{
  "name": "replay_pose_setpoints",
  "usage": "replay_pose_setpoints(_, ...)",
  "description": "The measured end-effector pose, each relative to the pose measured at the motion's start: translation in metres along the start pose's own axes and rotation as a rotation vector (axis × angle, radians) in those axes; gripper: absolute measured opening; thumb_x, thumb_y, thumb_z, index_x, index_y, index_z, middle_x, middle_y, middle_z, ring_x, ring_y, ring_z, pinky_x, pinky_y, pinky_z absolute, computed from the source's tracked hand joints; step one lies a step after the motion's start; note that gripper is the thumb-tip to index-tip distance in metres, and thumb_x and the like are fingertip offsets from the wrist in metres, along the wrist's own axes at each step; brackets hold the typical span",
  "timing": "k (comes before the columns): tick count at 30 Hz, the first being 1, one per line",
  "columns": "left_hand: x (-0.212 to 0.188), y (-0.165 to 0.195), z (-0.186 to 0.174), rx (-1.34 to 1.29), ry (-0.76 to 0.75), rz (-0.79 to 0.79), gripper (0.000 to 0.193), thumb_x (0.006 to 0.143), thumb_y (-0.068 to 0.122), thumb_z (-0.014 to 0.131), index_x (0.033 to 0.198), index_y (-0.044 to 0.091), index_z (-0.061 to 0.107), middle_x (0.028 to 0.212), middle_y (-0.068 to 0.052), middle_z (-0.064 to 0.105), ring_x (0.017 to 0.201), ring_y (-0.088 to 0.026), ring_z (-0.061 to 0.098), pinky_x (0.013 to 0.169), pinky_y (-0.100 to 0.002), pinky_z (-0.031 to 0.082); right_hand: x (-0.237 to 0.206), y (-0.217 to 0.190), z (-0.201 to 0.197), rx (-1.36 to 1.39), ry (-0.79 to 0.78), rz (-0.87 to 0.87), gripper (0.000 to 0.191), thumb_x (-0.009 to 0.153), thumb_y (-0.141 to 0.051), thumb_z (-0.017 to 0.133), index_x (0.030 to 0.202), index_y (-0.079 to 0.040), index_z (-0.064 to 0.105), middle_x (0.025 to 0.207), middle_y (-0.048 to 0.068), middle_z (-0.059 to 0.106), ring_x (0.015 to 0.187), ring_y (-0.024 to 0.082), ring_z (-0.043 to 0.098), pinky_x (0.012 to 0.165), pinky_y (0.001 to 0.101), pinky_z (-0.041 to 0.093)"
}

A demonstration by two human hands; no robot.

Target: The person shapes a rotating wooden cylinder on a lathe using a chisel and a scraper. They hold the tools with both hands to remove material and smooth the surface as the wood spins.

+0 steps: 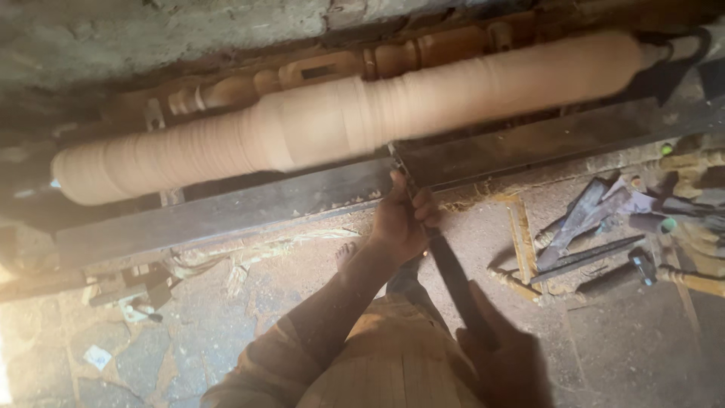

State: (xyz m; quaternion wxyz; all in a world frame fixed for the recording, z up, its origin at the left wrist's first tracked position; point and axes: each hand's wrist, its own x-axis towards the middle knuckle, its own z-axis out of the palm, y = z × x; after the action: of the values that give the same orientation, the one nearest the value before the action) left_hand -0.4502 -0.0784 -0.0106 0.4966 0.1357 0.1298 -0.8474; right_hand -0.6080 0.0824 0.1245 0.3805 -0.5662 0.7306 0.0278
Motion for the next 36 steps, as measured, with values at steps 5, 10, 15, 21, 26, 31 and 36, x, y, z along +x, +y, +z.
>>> replay_pose_setpoints(5, -0.006, 0.010, 0.002, 0.034, 0.066, -0.046, 0.048, 0.105, 0.062, 0.037, 0.098, 0.016, 0.048, 0.072, -0.001, 0.048, 0.064, -0.016, 0.050, 0.062, -0.031, 0.045, 0.010, -0.015, -0.021, 0.202, -0.077, 0.259, 0.079, 0.083, -0.028, 0.079, 0.156, -0.032, 0.051, 0.079, 0.015, 0.082, 0.068, 0.020, 0.076, 0.070, 0.0362, 0.063)
replay_pose_setpoints(10, 0.005, -0.003, 0.010, 0.028, 0.086, -0.030, 0.051, 0.102, 0.065, 0.035, 0.098, 0.015, 0.044, 0.074, -0.002, 0.051, 0.065, -0.016, 0.051, 0.061, -0.032, 0.046, 0.015, -0.011, -0.056, 0.209, -0.053, 0.280, 0.070, 0.084, -0.029, 0.081, 0.149, -0.032, 0.055, 0.080, 0.016, 0.081, 0.072, 0.021, 0.072, 0.072, 0.0384, 0.058)
replay_pose_setpoints(15, 0.019, -0.014, 0.005, -0.010, 0.087, -0.069, 0.048, 0.105, 0.061, 0.040, 0.095, 0.015, 0.049, 0.072, 0.000, 0.047, 0.063, -0.014, 0.047, 0.061, -0.032, 0.044, 0.001, -0.019, -0.037, 0.250, 0.096, 0.232, 0.074, 0.080, -0.032, 0.081, 0.149, -0.029, 0.056, 0.088, 0.014, 0.082, 0.075, 0.017, 0.079, 0.070, 0.0371, 0.060)
replay_pose_setpoints(21, 0.032, -0.021, 0.000, 0.040, 0.103, -0.109, 0.049, 0.103, 0.062, 0.046, 0.092, 0.014, 0.049, 0.069, 0.002, 0.045, 0.056, -0.012, 0.042, 0.055, -0.029, 0.039, -0.006, -0.028, -0.021, 0.282, 0.179, 0.303, 0.074, 0.079, -0.028, 0.082, 0.149, -0.027, 0.057, 0.085, 0.021, 0.078, 0.079, 0.020, 0.079, 0.072, 0.0402, 0.059)
replay_pose_setpoints(26, 0.043, -0.029, 0.007, 0.046, 0.126, -0.166, 0.046, 0.105, 0.060, 0.047, 0.092, 0.016, 0.048, 0.066, 0.003, 0.044, 0.052, -0.010, 0.038, 0.049, -0.027, 0.034, -0.008, -0.036, -0.014, 0.326, 0.186, 0.407, 0.073, 0.081, -0.027, 0.080, 0.150, -0.027, 0.055, 0.081, 0.021, 0.078, 0.074, 0.025, 0.079, 0.071, 0.0402, 0.059)
replay_pose_setpoints(31, 0.050, -0.037, 0.015, 0.101, 0.149, -0.166, 0.040, 0.106, 0.056, 0.044, 0.095, 0.018, 0.049, 0.063, 0.005, 0.043, 0.049, -0.008, 0.037, 0.046, -0.025, 0.033, -0.007, -0.036, -0.017, 0.374, 0.199, 0.437, 0.067, 0.083, -0.029, 0.078, 0.146, -0.026, 0.056, 0.084, 0.020, 0.079, 0.076, 0.025, 0.079, 0.071, 0.0395, 0.059)
replay_pose_setpoints(36, 0.061, -0.045, 0.018, 0.100, 0.168, -0.174, 0.040, 0.106, 0.056, 0.044, 0.094, 0.018, 0.048, 0.063, 0.004, 0.043, 0.048, -0.007, 0.037, 0.044, -0.025, 0.032, -0.005, -0.030, -0.020, 0.378, 0.227, 0.411, 0.066, 0.083, -0.029, 0.077, 0.146, -0.025, 0.055, 0.090, 0.019, 0.079, 0.080, 0.026, 0.081, 0.073, 0.0400, 0.059)
